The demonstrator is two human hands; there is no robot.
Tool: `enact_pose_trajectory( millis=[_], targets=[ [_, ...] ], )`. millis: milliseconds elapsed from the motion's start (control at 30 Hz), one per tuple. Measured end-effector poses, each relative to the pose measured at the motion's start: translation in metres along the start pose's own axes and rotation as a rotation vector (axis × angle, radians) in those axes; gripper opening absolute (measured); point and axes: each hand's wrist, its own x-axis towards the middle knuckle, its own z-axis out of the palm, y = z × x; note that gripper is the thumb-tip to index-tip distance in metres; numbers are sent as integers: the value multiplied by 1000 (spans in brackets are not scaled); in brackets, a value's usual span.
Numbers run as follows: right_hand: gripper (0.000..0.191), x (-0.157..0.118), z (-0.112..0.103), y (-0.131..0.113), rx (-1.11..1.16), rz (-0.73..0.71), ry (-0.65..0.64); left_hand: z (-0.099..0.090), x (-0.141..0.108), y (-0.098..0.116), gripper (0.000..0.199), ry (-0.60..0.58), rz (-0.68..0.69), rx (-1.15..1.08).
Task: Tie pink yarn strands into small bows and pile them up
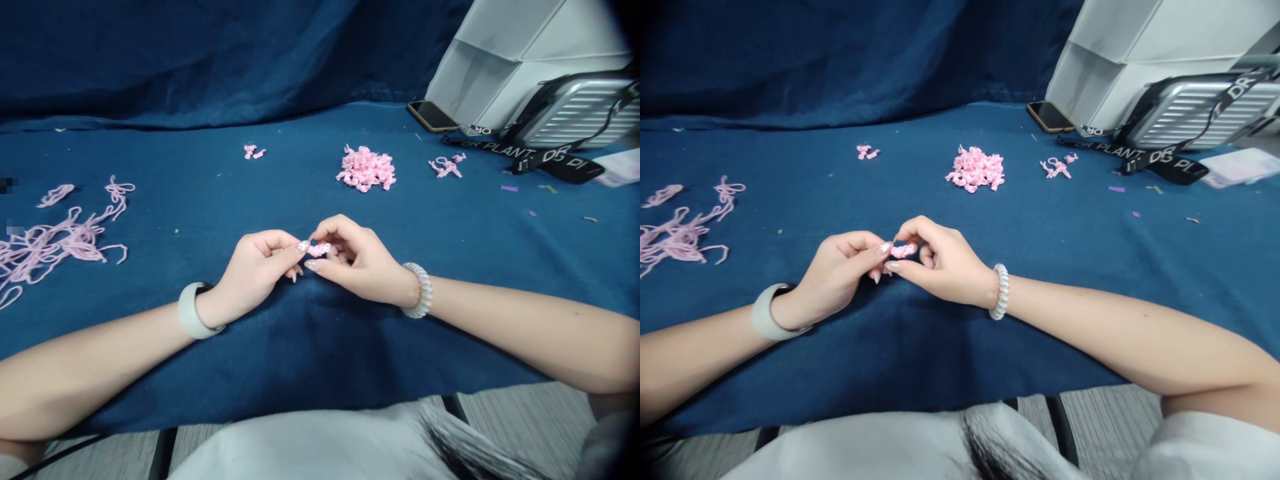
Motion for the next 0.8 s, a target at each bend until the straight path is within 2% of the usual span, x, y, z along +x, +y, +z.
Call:
enact_pose_trajectory(
  millis=[367, 500, 667, 800],
  targets=[
    [13, 2, 2, 1, -97, -124, 38, 0, 0, 1, 25, -26, 5, 5],
    [16, 2, 2, -2, -72, -87, 31, 0, 0, 0, 25, -10, 3, 1],
    [27, 1, 1, -3, 23, 37, 20, 1, 1, -1, 23, 35, -10, -16],
    [24, 2, -1, -2, 96, 104, 40, 1, 1, -2, 20, 64, -8, -18]
  ],
)
